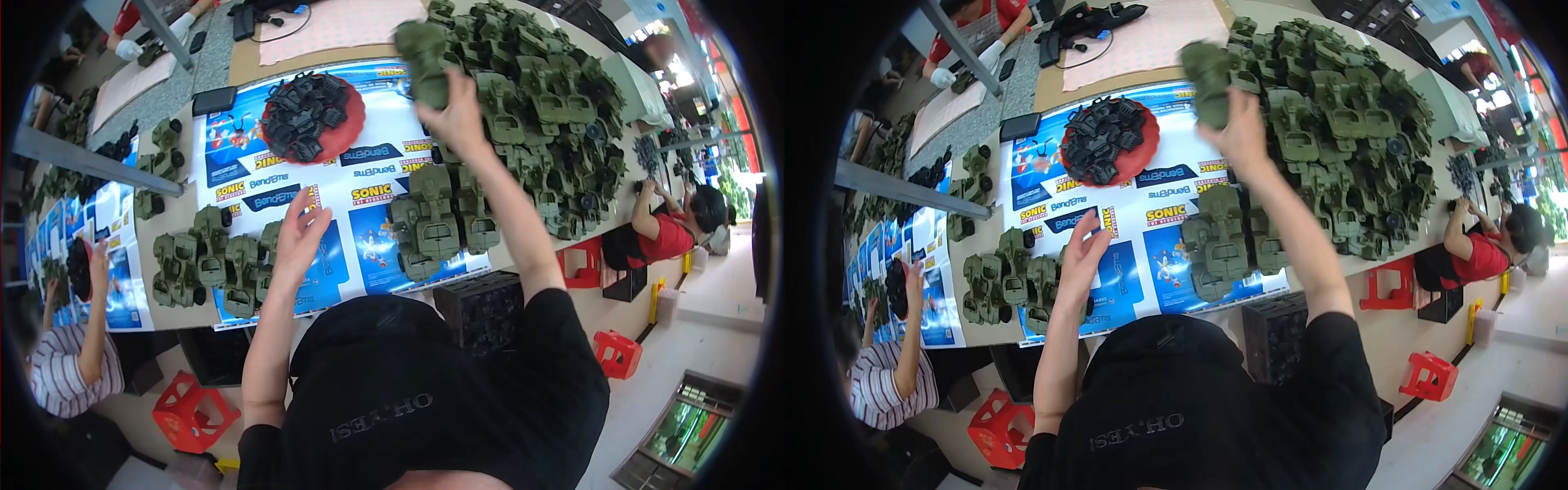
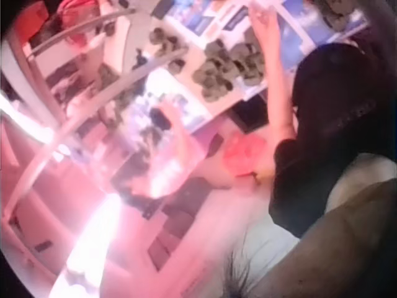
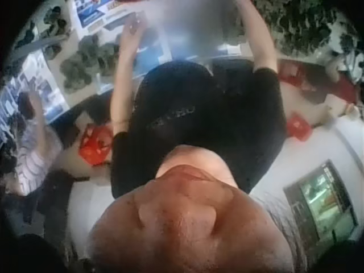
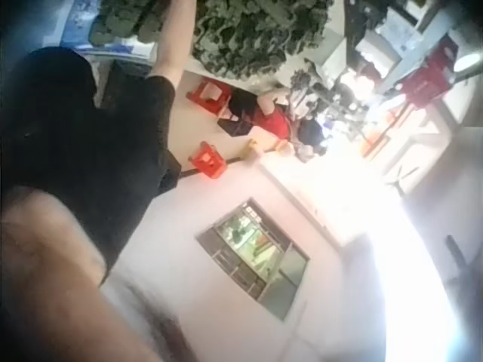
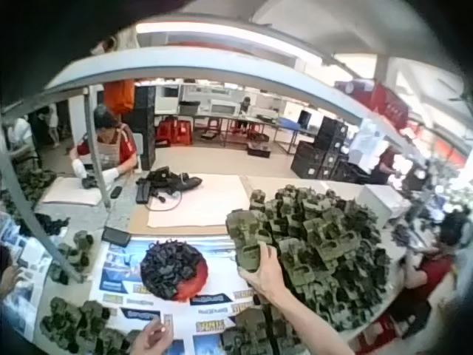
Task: The person repeatedly picks up green plastic toy vehicle bodies and black plastic wheel assemblies from a table. They attach the wheel assemblies to the vehicle bodies by hand, then place the assembled units onto a large stack of similar items. The process is repeated continuously throughout the clip.
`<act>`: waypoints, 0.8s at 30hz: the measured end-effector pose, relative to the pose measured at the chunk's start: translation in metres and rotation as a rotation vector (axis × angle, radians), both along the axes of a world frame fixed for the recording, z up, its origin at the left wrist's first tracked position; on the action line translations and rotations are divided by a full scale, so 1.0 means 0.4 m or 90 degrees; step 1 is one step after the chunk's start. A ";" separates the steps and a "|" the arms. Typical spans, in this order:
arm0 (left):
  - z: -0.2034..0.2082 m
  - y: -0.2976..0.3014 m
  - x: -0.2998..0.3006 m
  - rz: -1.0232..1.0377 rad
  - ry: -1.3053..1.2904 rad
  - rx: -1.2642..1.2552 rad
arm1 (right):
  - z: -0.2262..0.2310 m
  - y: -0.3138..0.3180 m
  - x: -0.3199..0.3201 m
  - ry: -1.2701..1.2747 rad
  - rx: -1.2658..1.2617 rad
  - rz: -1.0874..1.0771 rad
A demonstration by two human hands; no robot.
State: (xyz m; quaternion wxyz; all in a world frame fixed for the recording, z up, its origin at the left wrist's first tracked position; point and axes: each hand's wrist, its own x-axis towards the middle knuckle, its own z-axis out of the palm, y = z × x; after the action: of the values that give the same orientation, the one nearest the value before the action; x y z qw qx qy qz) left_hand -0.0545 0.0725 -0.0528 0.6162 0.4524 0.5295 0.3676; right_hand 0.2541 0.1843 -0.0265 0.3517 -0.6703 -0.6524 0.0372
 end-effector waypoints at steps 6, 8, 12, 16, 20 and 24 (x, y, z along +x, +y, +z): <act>-0.163 -0.108 -0.259 0.144 0.472 0.190 | -0.055 0.329 0.348 -0.216 -0.081 -0.268; -0.194 -0.153 -0.314 0.142 0.662 0.258 | -0.075 0.347 0.370 -0.362 -0.158 -0.306; -0.188 -0.162 -0.285 0.069 0.800 0.334 | -0.105 0.345 0.329 -0.532 -0.163 -0.338; -0.210 -0.119 -0.190 0.014 0.797 0.259 | -0.081 0.258 0.152 -0.508 -0.003 -0.216; -0.258 -0.117 -0.143 -0.034 0.816 0.244 | -0.233 0.204 -0.059 -0.074 -0.104 0.163; -0.279 -0.122 -0.141 -0.091 0.682 0.112 | -0.358 0.222 -0.245 -0.127 -0.214 0.180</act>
State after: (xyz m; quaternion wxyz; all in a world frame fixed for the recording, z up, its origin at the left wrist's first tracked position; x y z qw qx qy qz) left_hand -0.1109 0.0236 -0.1646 0.2436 0.6610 0.7044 0.0862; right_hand 0.1560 0.2733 -0.1695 0.1599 -0.6218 -0.7559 0.1279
